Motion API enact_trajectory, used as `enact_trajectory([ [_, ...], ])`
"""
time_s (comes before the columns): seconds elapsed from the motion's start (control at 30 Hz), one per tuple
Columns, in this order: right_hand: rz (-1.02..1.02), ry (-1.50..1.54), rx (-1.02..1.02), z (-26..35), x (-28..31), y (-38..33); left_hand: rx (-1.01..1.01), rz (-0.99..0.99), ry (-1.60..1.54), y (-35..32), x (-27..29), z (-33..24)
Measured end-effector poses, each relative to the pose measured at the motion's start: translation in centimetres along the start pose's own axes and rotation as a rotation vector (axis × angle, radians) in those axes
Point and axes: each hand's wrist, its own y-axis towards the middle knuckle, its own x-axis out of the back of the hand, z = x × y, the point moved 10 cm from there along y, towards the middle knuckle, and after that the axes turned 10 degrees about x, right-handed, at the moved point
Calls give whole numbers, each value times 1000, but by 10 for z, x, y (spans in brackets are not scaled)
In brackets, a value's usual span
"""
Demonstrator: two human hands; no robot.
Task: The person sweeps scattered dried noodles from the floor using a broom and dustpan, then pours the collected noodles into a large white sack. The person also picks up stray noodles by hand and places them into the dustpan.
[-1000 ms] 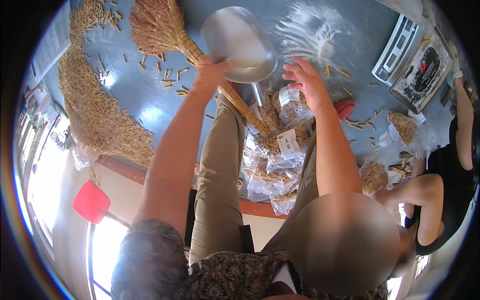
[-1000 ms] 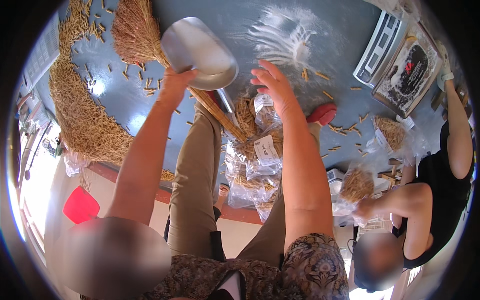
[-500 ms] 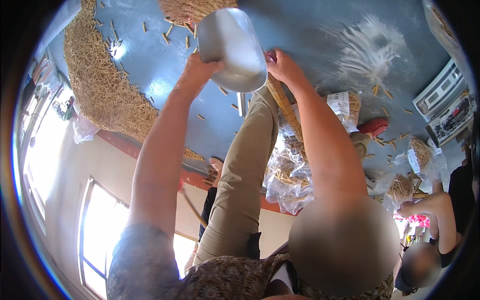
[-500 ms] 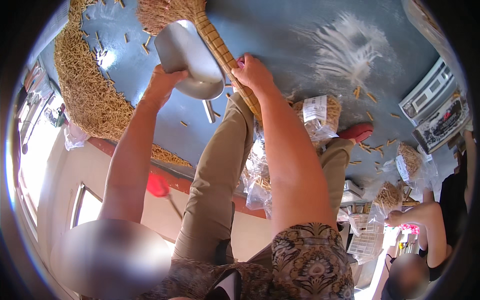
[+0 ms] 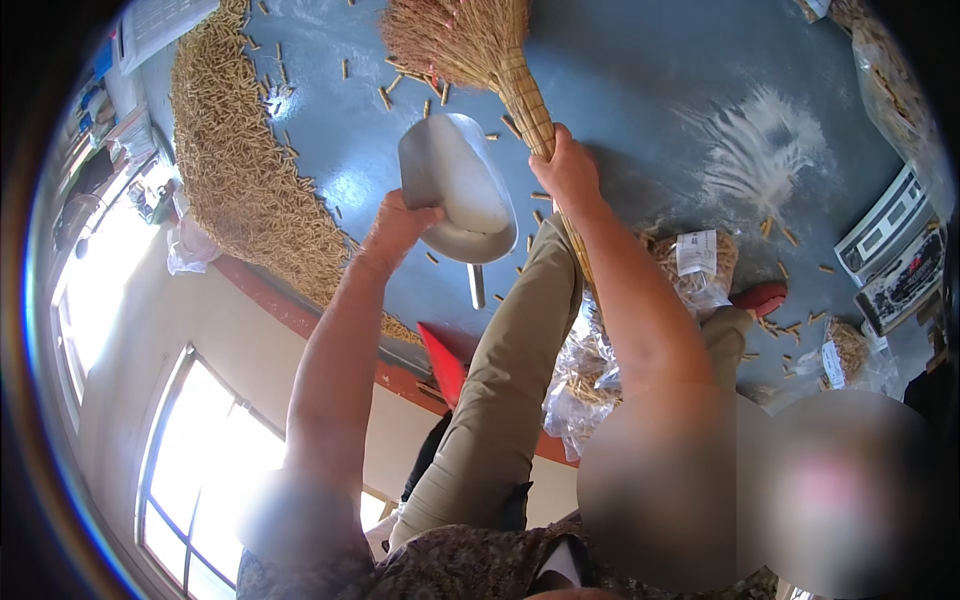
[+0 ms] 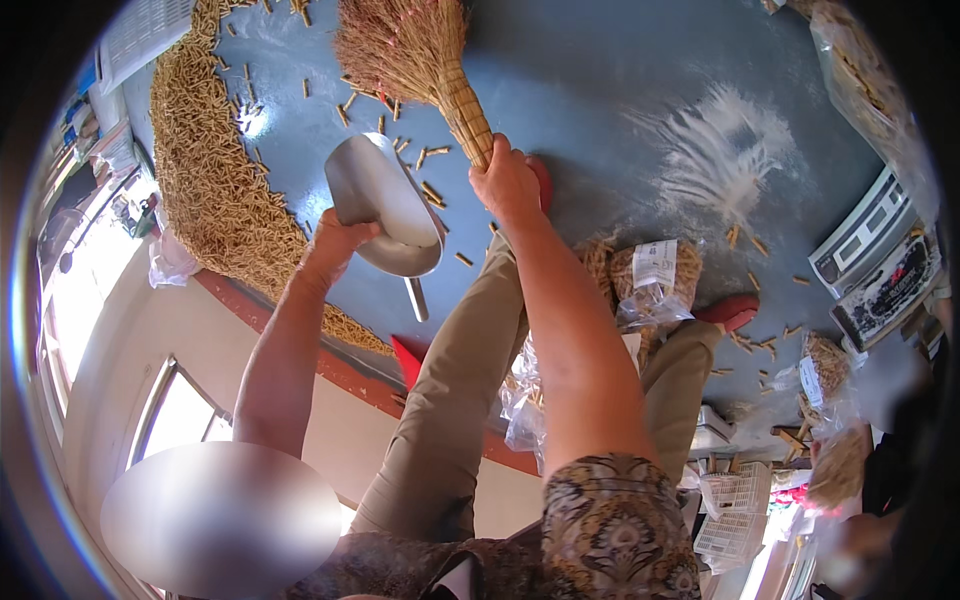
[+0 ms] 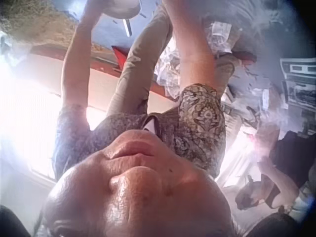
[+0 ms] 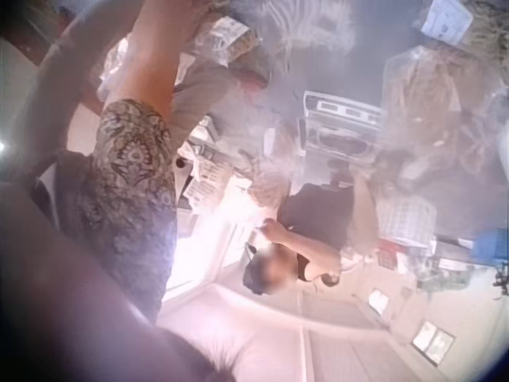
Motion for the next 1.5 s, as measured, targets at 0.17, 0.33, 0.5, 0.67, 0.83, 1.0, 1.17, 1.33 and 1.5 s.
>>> enact_trajectory([
  [0.17, 76, 112, 0, 26, 71, -55, -62, -8, -86, -26, 5, -17],
  [0.33, -27, -7, 52, 26, 195, -182, -103, 65, -75, -51, 4, -20],
  [0.5, -10, -563, -146, 41, 309, -301, -69, 146, 84, -61, -32, -34],
  [0.67, -52, -989, -226, 20, 380, -336, -124, 181, 204, -45, -71, -31],
  [0.83, -45, -1084, -421, -33, 399, -321, -99, 200, 128, -39, -84, -17],
  [1.0, 84, -767, -602, -78, 344, -312, -80, 193, 207, -31, -78, -10],
  [1.17, 102, -756, -535, -38, 315, -311, -123, 149, 305, -22, -73, -8],
  [1.33, 94, -816, -477, 11, 338, -335, -203, 124, 427, 6, -82, -13],
  [1.5, 37, -1058, -325, 12, 365, -296, -289, 185, 570, 50, -127, -22],
])
